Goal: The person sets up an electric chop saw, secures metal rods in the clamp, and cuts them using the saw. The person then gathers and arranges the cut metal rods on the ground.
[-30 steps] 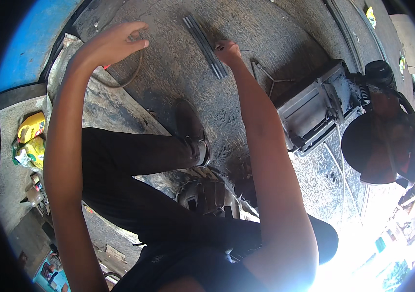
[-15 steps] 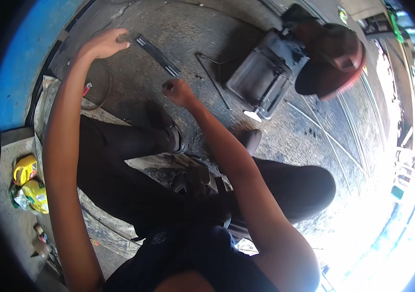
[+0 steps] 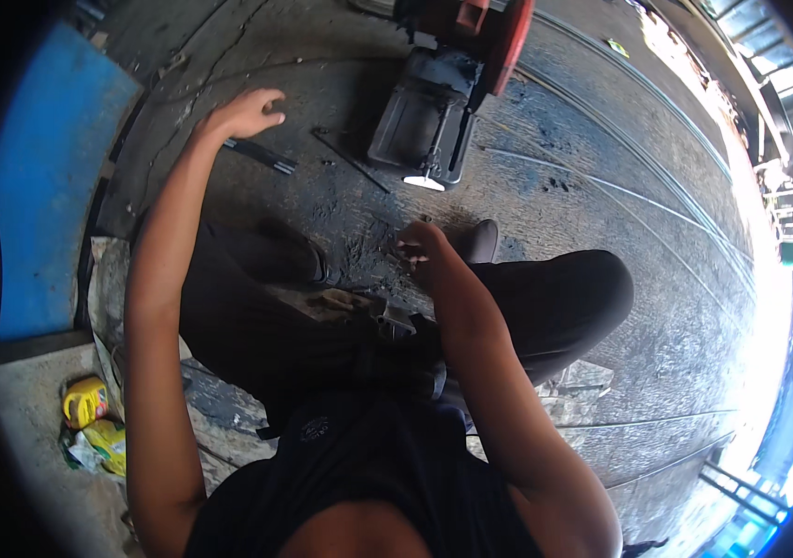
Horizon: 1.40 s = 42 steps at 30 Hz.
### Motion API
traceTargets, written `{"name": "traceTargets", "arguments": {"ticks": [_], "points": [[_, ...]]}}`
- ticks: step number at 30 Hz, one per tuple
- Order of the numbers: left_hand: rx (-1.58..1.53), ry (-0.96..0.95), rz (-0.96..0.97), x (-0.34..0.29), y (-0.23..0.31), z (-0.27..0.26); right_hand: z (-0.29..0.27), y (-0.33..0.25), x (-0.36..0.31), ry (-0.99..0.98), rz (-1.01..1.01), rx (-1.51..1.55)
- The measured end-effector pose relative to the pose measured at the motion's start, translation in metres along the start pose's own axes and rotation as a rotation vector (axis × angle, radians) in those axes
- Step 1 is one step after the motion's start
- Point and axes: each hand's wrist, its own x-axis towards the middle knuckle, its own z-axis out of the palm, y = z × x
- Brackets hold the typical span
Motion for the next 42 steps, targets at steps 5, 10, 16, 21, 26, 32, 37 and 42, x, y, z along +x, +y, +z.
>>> {"name": "traceTargets", "arguments": {"ticks": [5, 10, 16, 21, 26, 32, 37, 42], "points": [[-0.003, 0.049, -0.032, 0.009, 0.019, -0.018, -0.110, 0.092, 0.028, 0.685, -0.055, 0.233], [0.117, -0.004, -0.034, 0.013, 0.054, -0.041, -0.131, 0.072, -0.008, 0.891, -0.190, 1.687], [0.034, 0.169, 0.251, 0.089, 0.102, -0.033, -0.187, 0.110, 0.003, 0.912, -0.265, 1.823], [-0.026, 0.384, 0.502, 0.181, 0.115, -0.004, -0.262, 0.166, -0.003, 1.261, -0.411, 1.473], [-0.403, 0.470, 0.452, 0.218, 0.128, 0.005, -0.316, 0.141, -0.016, 1.151, -0.394, 1.605], [-0.784, 0.577, 0.695, 0.241, 0.224, -0.039, -0.379, 0.194, 0.000, 1.003, -0.511, 1.955], [-0.738, 0.612, 0.804, 0.261, 0.240, -0.050, -0.398, 0.208, 0.012, 0.907, -0.622, 2.055], [-0.905, 0.640, 0.718, 0.267, 0.266, -0.040, -0.425, 0.242, 0.019, 0.883, -0.658, 1.982]]}}
